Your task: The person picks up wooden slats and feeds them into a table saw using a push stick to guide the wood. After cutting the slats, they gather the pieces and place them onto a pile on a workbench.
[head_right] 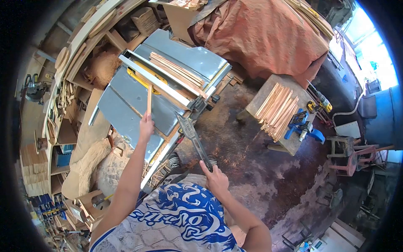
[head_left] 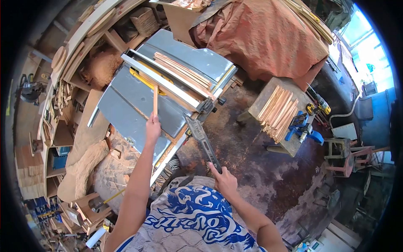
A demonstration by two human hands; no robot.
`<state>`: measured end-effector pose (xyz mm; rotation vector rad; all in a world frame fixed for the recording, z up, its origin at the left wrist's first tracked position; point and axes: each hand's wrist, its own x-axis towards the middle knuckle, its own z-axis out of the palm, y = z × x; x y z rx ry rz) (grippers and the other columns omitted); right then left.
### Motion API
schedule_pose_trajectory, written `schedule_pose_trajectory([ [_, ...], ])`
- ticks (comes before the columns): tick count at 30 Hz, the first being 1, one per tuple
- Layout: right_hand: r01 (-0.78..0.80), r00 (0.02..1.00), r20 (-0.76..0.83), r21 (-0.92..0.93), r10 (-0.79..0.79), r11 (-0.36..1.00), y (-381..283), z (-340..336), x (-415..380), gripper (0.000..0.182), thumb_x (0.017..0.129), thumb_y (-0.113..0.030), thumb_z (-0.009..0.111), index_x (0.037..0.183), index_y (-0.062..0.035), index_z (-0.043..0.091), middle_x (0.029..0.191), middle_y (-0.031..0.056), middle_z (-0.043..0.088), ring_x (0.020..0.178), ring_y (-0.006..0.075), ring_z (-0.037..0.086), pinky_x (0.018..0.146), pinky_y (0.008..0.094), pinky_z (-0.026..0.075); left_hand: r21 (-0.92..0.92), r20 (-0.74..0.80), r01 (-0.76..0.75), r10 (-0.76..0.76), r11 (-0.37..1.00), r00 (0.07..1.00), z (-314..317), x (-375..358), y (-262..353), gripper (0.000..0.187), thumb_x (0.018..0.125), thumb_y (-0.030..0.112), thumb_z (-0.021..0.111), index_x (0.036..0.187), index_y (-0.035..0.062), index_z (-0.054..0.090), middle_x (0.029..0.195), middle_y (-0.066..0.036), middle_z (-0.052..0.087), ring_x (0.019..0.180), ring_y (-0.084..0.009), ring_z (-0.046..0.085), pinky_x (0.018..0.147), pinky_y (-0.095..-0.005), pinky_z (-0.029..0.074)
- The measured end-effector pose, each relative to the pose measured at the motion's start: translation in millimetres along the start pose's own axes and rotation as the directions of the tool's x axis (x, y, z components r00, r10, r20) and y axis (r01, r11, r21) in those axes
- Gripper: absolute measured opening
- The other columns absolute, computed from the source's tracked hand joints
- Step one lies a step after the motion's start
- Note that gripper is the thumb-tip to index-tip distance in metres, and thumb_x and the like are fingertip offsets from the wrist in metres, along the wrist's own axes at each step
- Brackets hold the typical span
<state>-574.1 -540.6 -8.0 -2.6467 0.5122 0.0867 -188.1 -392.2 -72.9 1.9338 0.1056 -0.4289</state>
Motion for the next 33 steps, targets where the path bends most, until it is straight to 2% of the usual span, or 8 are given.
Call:
schedule_pose_trajectory([
  [3, 0.022, 0.991, -0.129, -0.015, -0.024, 1.0, 3.4, 5.4, -1.0, 0.077, 0.083, -0.009, 0.066, 0.153, -0.038, 0.052, 0.091, 0.0078, 0.053, 0.074, 0.0252, 0.064, 0.058, 0.0398, 0.055, -0.01, 0.002, -0.036, 0.036, 0.999, 0.999, -1.7, 1.7, -1.5, 0.042, 0.111, 0.022, 0.047, 0.149, 0.006, 0.057, 0.072, 0.002, 0.049, 0.059, -0.0076, 0.049, 0.05, -0.0295, 0.041],
  [9, 0.048, 0.986, -0.161, -0.01, -0.049, 0.999, 3.6, 5.0, 0.9, 0.077, 0.082, -0.009, 0.067, 0.152, -0.0368, 0.054, 0.089, 0.0069, 0.053, 0.073, 0.0243, 0.063, 0.058, 0.039, 0.054, -0.066, 0.009, -0.059, 0.059, 0.996, 0.998, 1.1, 9.4, -10.6, 0.042, 0.111, 0.021, 0.048, 0.149, 0.0051, 0.057, 0.073, 0.002, 0.05, 0.06, -0.0076, 0.049, 0.051, -0.0296, 0.042],
  [11, 0.052, 0.984, -0.17, -0.013, -0.053, 0.999, 1.1, 4.2, 1.4, 0.078, 0.081, -0.009, 0.067, 0.153, -0.0367, 0.054, 0.089, 0.0068, 0.053, 0.073, 0.0239, 0.062, 0.059, 0.0385, 0.054, -0.033, 0.022, -0.069, 0.07, 0.997, 0.997, 1.4, 18.6, -24.4, 0.045, 0.113, 0.033, 0.045, 0.156, 0.0208, 0.051, 0.069, 0.003, 0.049, 0.047, -0.0062, 0.04, 0.04, -0.0256, 0.035],
  [18, 0.061, 0.981, -0.183, -0.03, -0.065, 0.998, 0.1, 3.7, 2.0, 0.081, 0.078, -0.007, 0.069, 0.151, -0.0373, 0.056, 0.088, 0.0051, 0.053, 0.074, 0.0228, 0.061, 0.059, 0.0373, 0.052, -0.041, 0.015, -0.047, 0.048, 0.998, 0.999, 0.2, 13.1, -14.9, 0.044, 0.113, 0.031, 0.046, 0.156, 0.0216, 0.052, 0.067, 0.003, 0.048, 0.048, -0.0061, 0.041, 0.04, -0.0255, 0.035],
  [20, 0.081, 0.974, -0.206, -0.049, -0.089, 0.996, 3.3, 6.5, 1.7, 0.08, 0.077, -0.006, 0.068, 0.15, -0.0376, 0.058, 0.088, 0.0047, 0.054, 0.073, 0.0224, 0.061, 0.06, 0.0367, 0.051, -0.099, 0.002, -0.022, 0.023, 0.995, 1.0, 0.0, -1.9, 5.1, 0.042, 0.11, 0.021, 0.05, 0.149, 0.0072, 0.058, 0.073, 0.002, 0.052, 0.06, -0.0072, 0.049, 0.052, -0.0284, 0.042],
  [25, 0.155, 0.94, -0.293, -0.086, -0.174, 0.984, 8.0, 8.1, 1.0, 0.076, 0.074, -0.006, 0.069, 0.143, -0.0381, 0.065, 0.089, 0.0041, 0.057, 0.072, 0.021, 0.059, 0.061, 0.0355, 0.048, -0.052, -0.02, -0.035, 0.034, 0.998, 0.999, -0.4, 2.9, 0.4, 0.042, 0.11, 0.021, 0.05, 0.148, 0.0063, 0.058, 0.074, 0.002, 0.054, 0.062, -0.0082, 0.051, 0.055, -0.0299, 0.044],
  [27, 0.182, 0.909, -0.371, -0.063, -0.192, 0.981, 7.8, 7.3, 1.5, 0.062, 0.074, -0.006, 0.074, 0.13, -0.0346, 0.074, 0.079, 0.0039, 0.054, 0.067, 0.0234, 0.056, 0.058, 0.0378, 0.045, -0.025, -0.027, -0.049, 0.048, 0.998, 0.998, -0.9, 4.0, -1.8, 0.042, 0.11, 0.021, 0.05, 0.148, 0.005, 0.057, 0.076, 0.001, 0.056, 0.063, -0.0091, 0.052, 0.058, -0.0313, 0.045],
  [33, 0.231, 0.87, -0.434, -0.065, -0.236, 0.971, 8.6, 6.0, 4.0, 0.063, 0.072, -0.005, 0.074, 0.129, -0.0339, 0.074, 0.08, 0.0043, 0.055, 0.066, 0.0236, 0.056, 0.058, 0.0372, 0.044, 0.005, -0.044, -0.069, 0.069, 0.998, 0.997, 0.1, 2.1, 1.3, 0.042, 0.11, 0.021, 0.05, 0.148, 0.0042, 0.057, 0.074, 0.001, 0.054, 0.063, -0.0082, 0.05, 0.057, -0.0304, 0.043],
])
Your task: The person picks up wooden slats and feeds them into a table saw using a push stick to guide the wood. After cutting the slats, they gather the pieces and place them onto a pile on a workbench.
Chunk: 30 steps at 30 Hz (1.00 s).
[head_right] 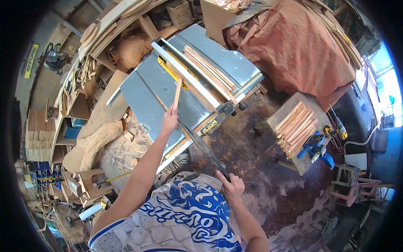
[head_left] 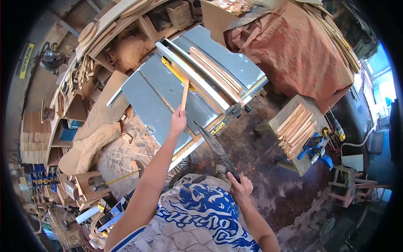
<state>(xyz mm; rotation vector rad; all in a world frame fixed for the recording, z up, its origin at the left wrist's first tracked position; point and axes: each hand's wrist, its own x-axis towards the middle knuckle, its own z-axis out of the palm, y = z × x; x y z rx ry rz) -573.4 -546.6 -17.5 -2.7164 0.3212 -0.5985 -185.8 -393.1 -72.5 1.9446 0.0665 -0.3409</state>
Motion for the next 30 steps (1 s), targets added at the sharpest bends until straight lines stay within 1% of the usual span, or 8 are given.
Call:
schedule_pose_trajectory([
  [10, 0.012, 1.0, 0.012, -0.029, -0.012, 1.0, 4.2, 4.5, -1.3, 0.061, 0.075, -0.004, 0.074, 0.128, -0.0338, 0.075, 0.086, 0.006, 0.06, 0.068, 0.0236, 0.059, 0.058, 0.036, 0.046, -0.056, 0.001, 0.007, -0.007, 0.998, 1.0, 1.6, 3.3, -6.2, 0.043, 0.109, 0.019, 0.05, 0.148, 0.003, 0.056, 0.073, 0.001, 0.054, 0.062, -0.009, 0.049, 0.057, -0.0311, 0.042],
  [13, 0.023, 0.999, 0.038, 0.029, -0.024, 0.999, -0.3, -0.9, 10.6, 0.069, 0.074, -0.004, 0.069, 0.138, -0.0285, 0.069, 0.091, 0.0062, 0.062, 0.073, 0.0237, 0.062, 0.062, 0.0375, 0.05, -0.064, 0.0, 0.006, -0.006, 0.998, 1.0, 2.7, 7.1, -13.6, 0.042, 0.109, 0.019, 0.05, 0.147, 0.0024, 0.057, 0.074, 0.0, 0.054, 0.063, -0.0095, 0.049, 0.058, -0.0315, 0.042],
  [15, -0.172, 0.978, 0.155, 0.226, 0.138, 0.959, -6.3, -6.4, 19.7, 0.069, 0.081, -0.004, 0.067, 0.148, -0.0166, 0.059, 0.096, 0.0111, 0.065, 0.079, 0.0307, 0.067, 0.068, 0.0426, 0.055, -0.069, -0.009, -0.022, 0.021, 0.997, 1.0, 4.2, 8.9, -17.2, 0.042, 0.109, 0.019, 0.05, 0.147, 0.0023, 0.057, 0.073, 0.0, 0.054, 0.063, -0.0096, 0.049, 0.058, -0.0317, 0.043],
  [18, -0.226, 0.941, 0.303, 0.221, 0.154, 0.949, 6.2, 1.1, 19.7, 0.068, 0.087, -0.005, 0.065, 0.153, -0.0079, 0.05, 0.098, 0.0166, 0.066, 0.083, 0.0371, 0.067, 0.071, 0.0464, 0.056, -0.069, -0.016, -0.045, 0.044, 0.997, 0.999, 4.5, 9.0, -19.9, 0.042, 0.109, 0.019, 0.05, 0.146, 0.0021, 0.057, 0.074, -0.001, 0.055, 0.063, -0.0104, 0.05, 0.059, -0.0323, 0.043],
  [23, -0.202, 0.945, 0.297, 0.199, 0.137, 0.959, 20.7, 3.0, 31.8, 0.067, 0.091, -0.006, 0.063, 0.155, -0.008, 0.045, 0.092, 0.0184, 0.064, 0.078, 0.0393, 0.066, 0.069, 0.0486, 0.055, -0.055, -0.023, -0.06, 0.058, 0.997, 0.998, 2.0, 11.7, -22.7, 0.042, 0.108, 0.019, 0.051, 0.147, 0.0028, 0.057, 0.077, -0.005, 0.059, 0.068, -0.0145, 0.055, 0.065, -0.034, 0.047],
  [25, -0.193, 0.945, 0.295, 0.155, 0.141, 0.969, 22.6, -1.8, 39.1, 0.067, 0.092, -0.006, 0.062, 0.156, -0.0073, 0.044, 0.09, 0.0185, 0.063, 0.076, 0.0397, 0.066, 0.067, 0.0494, 0.055, 0.0, -0.018, -0.061, 0.061, 0.998, 0.998, 2.3, 15.5, -28.5, 0.044, 0.108, 0.023, 0.05, 0.147, 0.0036, 0.056, 0.088, -0.012, 0.067, 0.078, -0.0221, 0.065, 0.075, -0.0374, 0.052],
  [28, -0.219, 0.928, 0.325, 0.088, 0.18, 0.972, 26.3, -11.6, 51.3, 0.072, 0.091, -0.003, 0.061, 0.159, -0.0132, 0.042, 0.088, 0.0193, 0.063, 0.074, 0.0407, 0.066, 0.066, 0.0496, 0.054, 0.103, -0.038, -0.083, 0.087, 0.991, 0.996, 0.6, 15.5, -28.4, 0.046, 0.108, 0.026, 0.049, 0.148, 0.0044, 0.055, 0.104, -0.019, 0.072, 0.094, -0.0308, 0.07, 0.087, -0.0411, 0.054],
  [30, -0.168, 0.881, 0.437, -0.064, 0.179, 0.984, 26.3, -19.3, 60.1, 0.08, 0.086, -0.002, 0.061, 0.161, -0.0208, 0.041, 0.087, 0.0183, 0.06, 0.07, 0.0412, 0.065, 0.064, 0.0501, 0.054, 0.089, -0.013, -0.039, 0.04, 0.995, 0.999, -3.3, 11.0, -21.9, 0.047, 0.108, 0.027, 0.048, 0.149, 0.0049, 0.055, 0.11, -0.021, 0.072, 0.101, -0.0331, 0.07, 0.091, -0.0423, 0.053],
])
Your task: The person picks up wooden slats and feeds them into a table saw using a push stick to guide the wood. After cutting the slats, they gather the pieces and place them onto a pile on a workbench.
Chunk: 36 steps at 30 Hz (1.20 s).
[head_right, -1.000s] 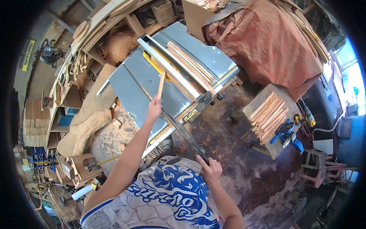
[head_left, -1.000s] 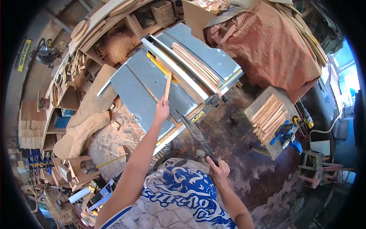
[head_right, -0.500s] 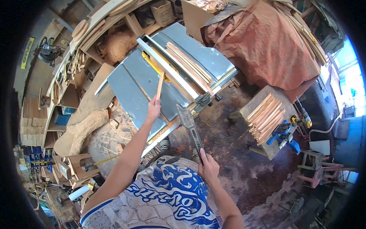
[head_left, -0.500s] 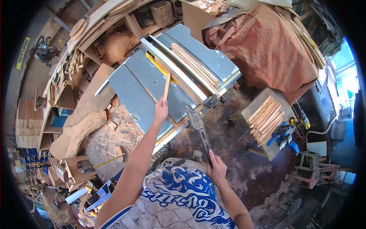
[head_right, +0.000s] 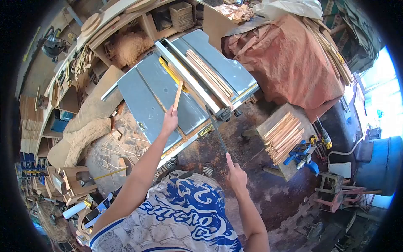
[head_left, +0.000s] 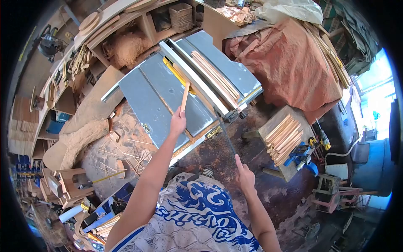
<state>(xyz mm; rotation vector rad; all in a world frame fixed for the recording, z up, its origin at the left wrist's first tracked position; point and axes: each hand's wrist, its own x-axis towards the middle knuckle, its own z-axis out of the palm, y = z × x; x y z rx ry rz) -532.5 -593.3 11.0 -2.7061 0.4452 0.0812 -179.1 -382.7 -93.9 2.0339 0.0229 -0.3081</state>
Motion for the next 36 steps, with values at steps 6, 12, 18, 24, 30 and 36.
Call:
schedule_pose_trajectory([
  [6, -0.042, 0.998, 0.043, -0.183, 0.051, 0.982, -10.0, -15.5, 10.6, 0.091, 0.083, -0.004, 0.065, 0.161, -0.0404, 0.037, 0.091, 0.0171, 0.06, 0.068, 0.0399, 0.068, 0.063, 0.0505, 0.058, -0.004, -0.002, 0.031, -0.031, 1.0, 1.0, -6.9, -1.8, 6.1, 0.05, 0.107, 0.03, 0.047, 0.151, 0.0077, 0.054, 0.121, -0.025, 0.071, 0.114, -0.0369, 0.069, 0.099, -0.0437, 0.052],
  [12, -0.067, 0.986, 0.135, -0.217, 0.098, 0.974, -24.7, -40.3, 16.5, 0.089, 0.088, -0.002, 0.058, 0.164, -0.0372, 0.031, 0.093, 0.0215, 0.06, 0.074, 0.0459, 0.066, 0.07, 0.055, 0.056, 0.007, 0.014, 0.041, -0.041, 0.999, 0.999, -13.8, -6.8, 13.9, 0.05, 0.107, 0.031, 0.046, 0.153, 0.0106, 0.052, 0.124, -0.026, 0.07, 0.117, -0.0409, 0.067, 0.101, -0.0465, 0.051],
  [18, -0.107, 0.964, 0.217, -0.209, 0.153, 0.972, -30.1, -35.5, 24.7, 0.093, 0.088, 0.0, 0.057, 0.166, -0.0381, 0.024, 0.093, 0.0242, 0.062, 0.079, 0.0479, 0.067, 0.074, 0.0568, 0.056, 0.034, -0.025, 0.013, -0.012, 0.999, 1.0, -13.6, -6.5, 15.5, 0.05, 0.107, 0.033, 0.045, 0.153, 0.0118, 0.051, 0.122, -0.027, 0.07, 0.116, -0.0451, 0.066, 0.1, -0.0503, 0.052],
  [24, -0.119, 0.954, 0.246, -0.206, 0.169, 0.971, -30.0, -28.7, 32.7, 0.095, 0.088, -0.002, 0.058, 0.166, -0.0409, 0.021, 0.095, 0.0259, 0.064, 0.081, 0.0483, 0.069, 0.076, 0.0562, 0.056, 0.06, -0.039, 0.026, -0.024, 0.998, 0.999, -21.1, -5.8, 26.7, 0.049, 0.108, 0.031, 0.047, 0.15, 0.0067, 0.053, 0.12, -0.028, 0.07, 0.115, -0.0435, 0.067, 0.099, -0.0477, 0.052],
  [30, -0.129, 0.951, 0.25, -0.218, 0.183, 0.967, -43.2, -27.4, 40.2, 0.094, 0.089, 0.0, 0.056, 0.166, -0.0408, 0.022, 0.097, 0.0263, 0.065, 0.085, 0.0477, 0.069, 0.078, 0.0558, 0.056, 0.082, -0.005, 0.079, -0.079, 0.994, 0.997, -30.6, -1.6, 34.4, 0.051, 0.107, 0.034, 0.046, 0.153, 0.0132, 0.051, 0.118, -0.027, 0.071, 0.112, -0.046, 0.067, 0.098, -0.052, 0.052],
  [36, -0.121, 0.957, 0.235, -0.209, 0.17, 0.97, -55.6, -25.3, 46.9, 0.093, 0.088, 0.001, 0.056, 0.166, -0.0384, 0.024, 0.096, 0.0268, 0.066, 0.086, 0.048, 0.069, 0.078, 0.0565, 0.056, 0.117, -0.005, 0.072, -0.072, 0.991, 0.997, -39.0, 7.3, 33.4, 0.051, 0.107, 0.034, 0.045, 0.154, 0.0151, 0.049, 0.114, -0.027, 0.072, 0.109, -0.0465, 0.068, 0.096, -0.0544, 0.053],
])
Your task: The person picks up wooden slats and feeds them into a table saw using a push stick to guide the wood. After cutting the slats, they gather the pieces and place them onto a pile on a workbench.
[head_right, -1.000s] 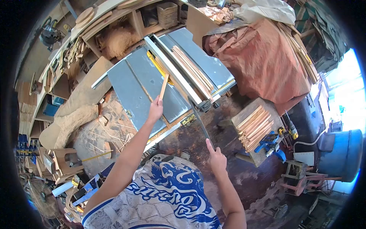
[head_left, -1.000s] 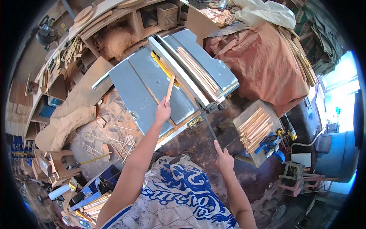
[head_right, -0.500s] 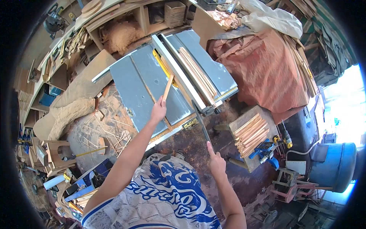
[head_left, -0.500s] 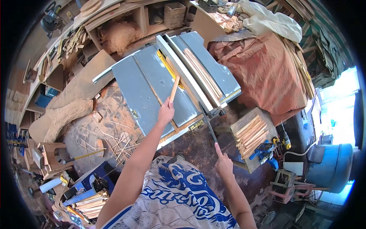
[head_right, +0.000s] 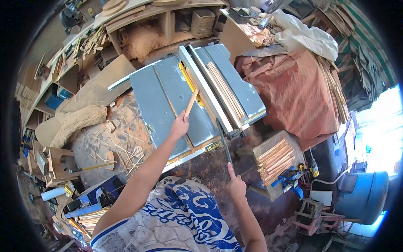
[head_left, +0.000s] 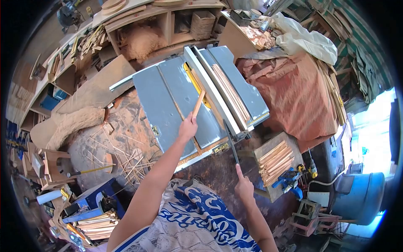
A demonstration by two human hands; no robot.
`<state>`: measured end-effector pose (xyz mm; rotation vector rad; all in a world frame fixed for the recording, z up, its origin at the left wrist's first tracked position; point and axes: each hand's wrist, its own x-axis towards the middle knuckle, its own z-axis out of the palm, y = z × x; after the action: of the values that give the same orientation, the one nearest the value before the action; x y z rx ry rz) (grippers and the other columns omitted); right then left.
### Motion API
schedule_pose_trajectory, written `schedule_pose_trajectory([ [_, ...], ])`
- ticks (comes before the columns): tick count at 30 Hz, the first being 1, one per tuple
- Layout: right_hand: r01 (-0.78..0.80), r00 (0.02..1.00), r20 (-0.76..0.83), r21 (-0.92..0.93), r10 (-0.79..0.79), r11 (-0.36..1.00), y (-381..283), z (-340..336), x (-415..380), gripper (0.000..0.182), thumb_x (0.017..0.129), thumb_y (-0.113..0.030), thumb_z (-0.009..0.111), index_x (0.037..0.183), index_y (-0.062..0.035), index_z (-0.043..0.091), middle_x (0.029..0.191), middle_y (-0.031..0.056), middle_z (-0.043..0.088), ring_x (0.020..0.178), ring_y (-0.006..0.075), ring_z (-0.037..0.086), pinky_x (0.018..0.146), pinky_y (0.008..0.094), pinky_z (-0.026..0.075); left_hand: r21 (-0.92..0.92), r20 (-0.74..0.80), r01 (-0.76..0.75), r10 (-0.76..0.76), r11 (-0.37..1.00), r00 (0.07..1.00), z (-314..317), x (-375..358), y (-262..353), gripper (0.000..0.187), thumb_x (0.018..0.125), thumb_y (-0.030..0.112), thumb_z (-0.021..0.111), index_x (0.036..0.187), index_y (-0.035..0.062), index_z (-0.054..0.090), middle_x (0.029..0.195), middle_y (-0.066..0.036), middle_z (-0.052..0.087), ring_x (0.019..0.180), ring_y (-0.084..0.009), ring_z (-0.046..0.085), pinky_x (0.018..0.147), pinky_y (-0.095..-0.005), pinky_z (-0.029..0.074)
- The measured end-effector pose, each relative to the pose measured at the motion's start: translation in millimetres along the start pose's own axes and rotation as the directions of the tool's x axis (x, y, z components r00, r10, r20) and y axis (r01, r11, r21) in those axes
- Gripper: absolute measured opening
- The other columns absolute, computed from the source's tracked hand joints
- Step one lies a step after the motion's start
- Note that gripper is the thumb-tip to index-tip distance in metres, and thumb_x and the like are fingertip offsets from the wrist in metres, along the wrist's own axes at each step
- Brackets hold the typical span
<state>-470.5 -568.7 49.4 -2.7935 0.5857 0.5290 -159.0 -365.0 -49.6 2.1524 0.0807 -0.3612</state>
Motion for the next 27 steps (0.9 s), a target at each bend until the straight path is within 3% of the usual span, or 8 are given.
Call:
schedule_pose_trajectory([
  [11, 0.079, 0.994, -0.081, 0.007, -0.078, 0.997, -13.3, -0.7, 15.3, 0.094, 0.085, 0.004, 0.057, 0.166, -0.0331, 0.027, 0.086, 0.0255, 0.066, 0.081, 0.0475, 0.068, 0.075, 0.0578, 0.055, 0.001, -0.011, -0.015, 0.015, 1.0, 1.0, -8.1, 22.4, -3.0, 0.05, 0.107, 0.032, 0.045, 0.153, 0.0154, 0.05, 0.115, -0.026, 0.072, 0.11, -0.0476, 0.068, 0.097, -0.0558, 0.053],
  [19, 0.08, 0.993, -0.083, -0.023, -0.082, 0.997, -27.6, -3.2, 31.6, 0.096, 0.083, 0.005, 0.058, 0.166, -0.0318, 0.026, 0.084, 0.0238, 0.066, 0.08, 0.0462, 0.068, 0.075, 0.0568, 0.055, -0.039, -0.021, -0.011, 0.01, 0.999, 1.0, -17.8, 37.9, 0.3, 0.051, 0.107, 0.031, 0.045, 0.153, 0.0093, 0.05, 0.121, -0.029, 0.07, 0.115, -0.0476, 0.066, 0.1, -0.0544, 0.052],
  [21, 0.089, 0.991, -0.096, -0.014, -0.09, 0.996, -30.5, -1.7, 39.5, 0.102, 0.081, 0.0, 0.064, 0.166, -0.0388, 0.023, 0.088, 0.0235, 0.067, 0.079, 0.0453, 0.069, 0.074, 0.056, 0.056, -0.049, -0.029, -0.007, 0.006, 0.999, 1.0, -20.9, 44.6, 2.5, 0.051, 0.106, 0.031, 0.046, 0.153, 0.0091, 0.05, 0.121, -0.029, 0.07, 0.115, -0.0479, 0.066, 0.1, -0.0543, 0.052],
  [27, 0.051, 0.997, -0.059, -0.038, -0.053, 0.998, -54.9, -8.3, 62.0, 0.101, 0.083, -0.001, 0.063, 0.166, -0.0397, 0.021, 0.089, 0.0248, 0.068, 0.082, 0.0451, 0.071, 0.075, 0.0555, 0.057, -0.043, -0.066, -0.035, 0.033, 0.998, 0.997, -29.2, 72.3, 1.8, 0.052, 0.105, 0.029, 0.048, 0.153, 0.0088, 0.05, 0.118, -0.029, 0.071, 0.112, -0.0489, 0.067, 0.098, -0.0548, 0.053],
])
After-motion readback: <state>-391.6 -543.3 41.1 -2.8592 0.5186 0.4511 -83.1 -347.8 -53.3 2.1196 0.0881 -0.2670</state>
